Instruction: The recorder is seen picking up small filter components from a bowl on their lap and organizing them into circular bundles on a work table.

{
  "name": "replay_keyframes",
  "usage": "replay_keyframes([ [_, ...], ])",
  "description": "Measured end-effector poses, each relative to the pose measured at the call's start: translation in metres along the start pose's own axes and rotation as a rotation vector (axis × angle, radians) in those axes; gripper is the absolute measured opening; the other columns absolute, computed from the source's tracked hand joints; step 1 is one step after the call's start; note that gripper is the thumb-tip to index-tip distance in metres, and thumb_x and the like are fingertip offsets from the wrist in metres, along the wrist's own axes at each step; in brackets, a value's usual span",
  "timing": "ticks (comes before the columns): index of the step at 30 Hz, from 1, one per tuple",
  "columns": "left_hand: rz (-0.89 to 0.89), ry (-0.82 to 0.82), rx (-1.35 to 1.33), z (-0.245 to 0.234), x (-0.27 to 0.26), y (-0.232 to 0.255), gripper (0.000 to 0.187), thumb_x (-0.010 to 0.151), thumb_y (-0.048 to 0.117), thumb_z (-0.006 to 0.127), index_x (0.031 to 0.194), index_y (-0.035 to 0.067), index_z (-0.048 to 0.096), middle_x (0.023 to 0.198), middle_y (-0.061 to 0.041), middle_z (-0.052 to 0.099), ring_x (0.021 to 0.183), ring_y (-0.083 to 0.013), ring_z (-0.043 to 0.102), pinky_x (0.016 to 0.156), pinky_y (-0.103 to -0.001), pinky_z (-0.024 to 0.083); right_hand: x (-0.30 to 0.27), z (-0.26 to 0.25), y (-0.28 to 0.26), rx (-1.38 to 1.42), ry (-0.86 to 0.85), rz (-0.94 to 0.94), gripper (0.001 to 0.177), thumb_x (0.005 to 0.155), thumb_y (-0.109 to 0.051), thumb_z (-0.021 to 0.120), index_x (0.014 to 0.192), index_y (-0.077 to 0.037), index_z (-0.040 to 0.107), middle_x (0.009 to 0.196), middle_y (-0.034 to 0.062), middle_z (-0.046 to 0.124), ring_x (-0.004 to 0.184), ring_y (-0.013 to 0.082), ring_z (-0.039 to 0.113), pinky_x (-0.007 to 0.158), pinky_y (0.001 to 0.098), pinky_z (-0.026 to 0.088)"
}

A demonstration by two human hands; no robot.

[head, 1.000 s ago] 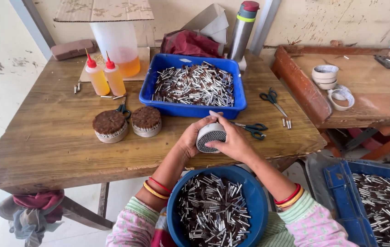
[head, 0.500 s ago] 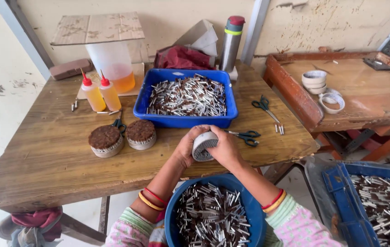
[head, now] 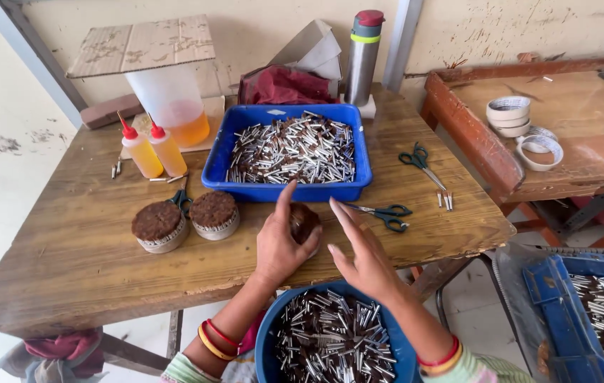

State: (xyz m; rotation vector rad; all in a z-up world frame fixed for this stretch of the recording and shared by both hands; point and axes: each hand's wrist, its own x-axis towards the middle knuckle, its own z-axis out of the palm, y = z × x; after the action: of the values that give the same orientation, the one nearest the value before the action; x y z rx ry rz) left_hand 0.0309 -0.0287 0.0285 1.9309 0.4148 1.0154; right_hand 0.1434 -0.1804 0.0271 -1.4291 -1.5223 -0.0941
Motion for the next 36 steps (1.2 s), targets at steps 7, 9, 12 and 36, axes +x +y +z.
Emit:
replay_keyframes([
  [7,-0.025,-0.048,0.135,0.004,0.008,-0.036,0.060,0.074,0.033,0.090,0.123,0.007,0.068,0.118,-0.017,0.074,0.111,-0.0282,0.072,0.098,-0.040,0.055,-0.106,0.015,0.011,-0.002,0.198,-0.011,0.051,0.092,-0.002,0.069,0.140,0.000,0.054,0.139,0.0160,0.064,0.124,0.0279,0.067,0.105,0.0373,0.053],
  [9,-0.146,-0.154,0.112,0.008,0.012,-0.027,0.043,0.076,0.033,0.084,0.111,0.010,0.075,0.113,-0.015,0.076,0.106,-0.0268,0.075,0.097,-0.037,0.056,-0.121,0.017,0.018,0.104,0.207,0.090,0.042,0.091,0.000,0.068,0.133,0.000,0.061,0.132,0.0145,0.068,0.112,0.0255,0.072,0.096,0.0353,0.059],
  [12,0.037,-0.112,0.259,0.017,0.017,-0.042,0.032,0.081,0.027,0.083,0.104,0.005,0.076,0.115,-0.018,0.072,0.103,-0.0323,0.070,0.092,-0.039,0.056,-0.129,0.019,0.023,0.118,0.193,0.073,0.041,0.091,0.000,0.070,0.131,-0.001,0.063,0.130,0.0146,0.068,0.110,0.0251,0.074,0.090,0.0341,0.061],
  [36,-1.030,-0.156,-1.125,0.071,-0.247,-0.119,0.067,0.082,-0.004,0.068,0.147,0.008,0.051,0.129,-0.008,0.063,0.116,-0.0208,0.064,0.089,-0.033,0.060,-0.162,0.066,0.023,0.106,-0.534,-0.058,0.089,0.071,-0.033,0.092,0.147,-0.007,0.053,0.137,0.0159,0.067,0.125,0.0323,0.065,0.107,0.0402,0.053],
])
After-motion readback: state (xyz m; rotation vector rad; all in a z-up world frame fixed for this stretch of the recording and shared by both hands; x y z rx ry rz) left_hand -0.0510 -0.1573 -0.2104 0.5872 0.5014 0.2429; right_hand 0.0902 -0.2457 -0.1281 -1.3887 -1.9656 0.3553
